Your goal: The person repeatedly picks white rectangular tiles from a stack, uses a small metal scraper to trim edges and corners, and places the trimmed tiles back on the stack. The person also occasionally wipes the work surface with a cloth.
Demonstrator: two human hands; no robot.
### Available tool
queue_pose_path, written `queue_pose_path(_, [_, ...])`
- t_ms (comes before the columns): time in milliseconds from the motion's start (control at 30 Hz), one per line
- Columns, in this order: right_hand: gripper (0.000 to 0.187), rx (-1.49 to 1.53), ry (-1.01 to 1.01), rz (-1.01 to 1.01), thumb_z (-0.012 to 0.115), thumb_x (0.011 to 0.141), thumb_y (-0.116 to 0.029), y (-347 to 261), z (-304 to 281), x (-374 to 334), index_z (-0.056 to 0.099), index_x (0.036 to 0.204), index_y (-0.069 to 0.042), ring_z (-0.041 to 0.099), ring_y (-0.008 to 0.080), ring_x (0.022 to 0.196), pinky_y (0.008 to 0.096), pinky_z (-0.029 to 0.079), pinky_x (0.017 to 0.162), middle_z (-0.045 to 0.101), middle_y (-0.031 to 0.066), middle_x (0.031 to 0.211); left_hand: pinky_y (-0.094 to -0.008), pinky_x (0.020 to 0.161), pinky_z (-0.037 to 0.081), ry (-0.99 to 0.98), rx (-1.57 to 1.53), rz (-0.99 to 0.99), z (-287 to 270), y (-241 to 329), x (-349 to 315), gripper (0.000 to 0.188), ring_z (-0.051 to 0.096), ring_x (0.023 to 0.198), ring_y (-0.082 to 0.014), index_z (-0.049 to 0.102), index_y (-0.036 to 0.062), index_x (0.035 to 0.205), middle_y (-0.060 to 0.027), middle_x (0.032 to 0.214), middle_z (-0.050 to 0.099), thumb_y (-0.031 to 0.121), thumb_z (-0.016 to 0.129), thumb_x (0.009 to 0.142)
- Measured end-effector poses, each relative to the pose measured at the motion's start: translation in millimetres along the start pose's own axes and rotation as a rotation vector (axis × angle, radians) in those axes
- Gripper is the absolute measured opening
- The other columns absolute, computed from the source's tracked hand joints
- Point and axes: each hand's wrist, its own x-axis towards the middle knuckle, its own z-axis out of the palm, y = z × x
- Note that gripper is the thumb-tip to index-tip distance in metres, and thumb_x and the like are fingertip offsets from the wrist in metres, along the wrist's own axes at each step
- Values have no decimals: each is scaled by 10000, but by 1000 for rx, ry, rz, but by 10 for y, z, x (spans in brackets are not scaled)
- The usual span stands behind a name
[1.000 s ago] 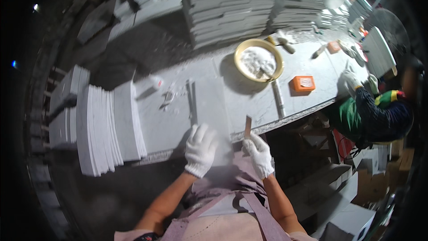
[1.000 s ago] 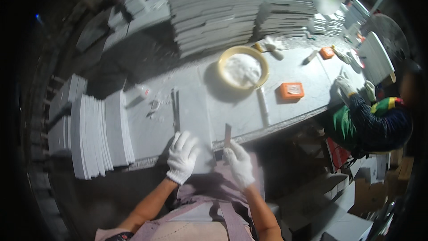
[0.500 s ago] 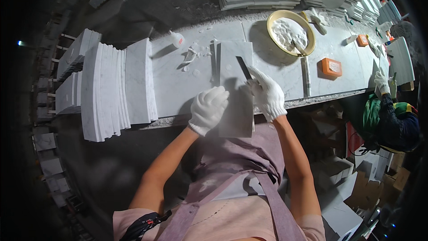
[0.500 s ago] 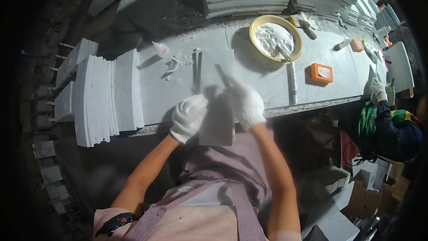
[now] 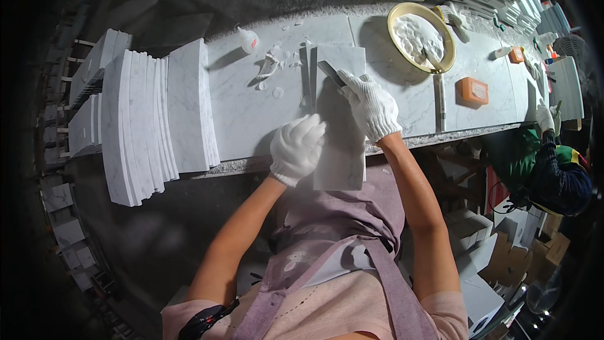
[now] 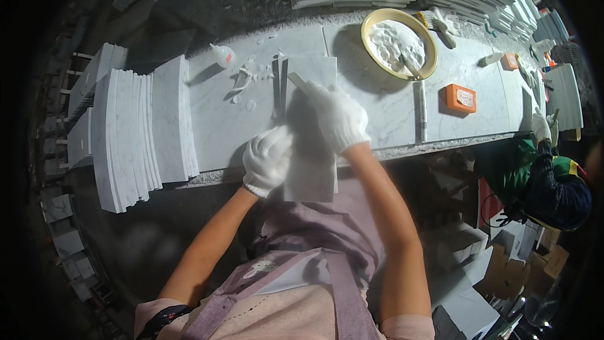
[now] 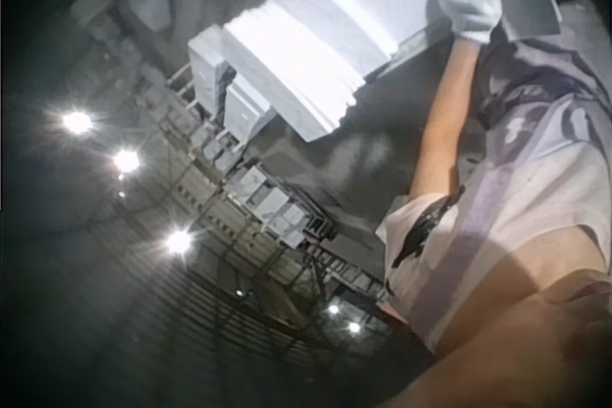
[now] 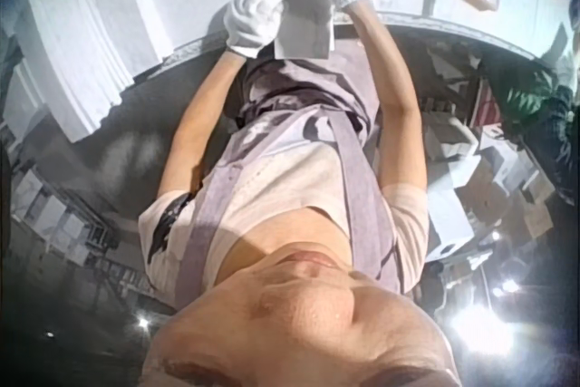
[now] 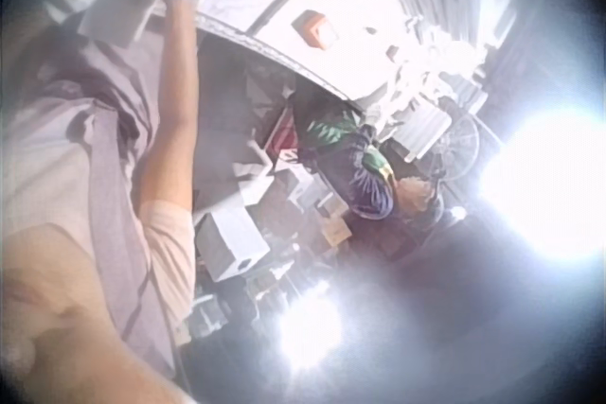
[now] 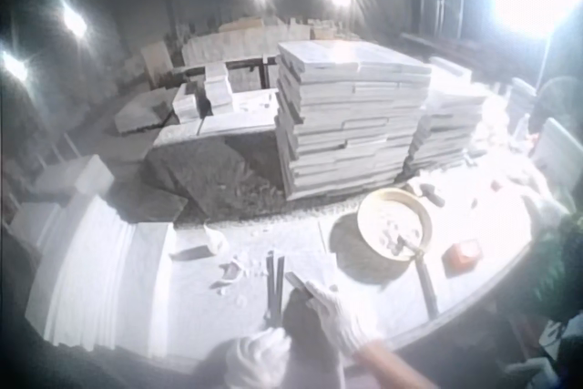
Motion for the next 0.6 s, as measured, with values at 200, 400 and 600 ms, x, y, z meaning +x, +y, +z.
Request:
queue_pose_path(200, [420, -18, -74, 16, 609, 1004, -139, -13, 21, 73, 688, 1408, -221, 720, 386, 960, 470, 573, 803, 713, 176, 1065, -441, 913, 552, -19, -2, 2, -6, -8, -13, 414, 670, 1145, -280, 725, 197, 1237, -17, 1308, 676, 170, 762, 826])
queue_pose_path(400, [435, -6, -76, 8, 594, 1009, -121, -42, 38, 99, 676, 1422, -231, 712, 385, 946, 465, 581, 827, 697, 167, 1040, -447, 920, 553, -22, -19, -12, 0, -14, -16, 400, 667, 1140, -288, 730, 203, 1210, -19, 1296, 675, 170, 758, 812])
queue_pose_path(600, [446, -38, -82, 0, 586, 1011, -127, -52, 36, 127, 669, 1431, -255, 715, 375, 930, 464, 580, 814, 692, 158, 1044, -449, 923, 553, -11, -16, -4, 7, -19, -10, 375, 666, 1137, -291, 728, 193, 1180, -27, 1285, 676, 187, 773, 808])
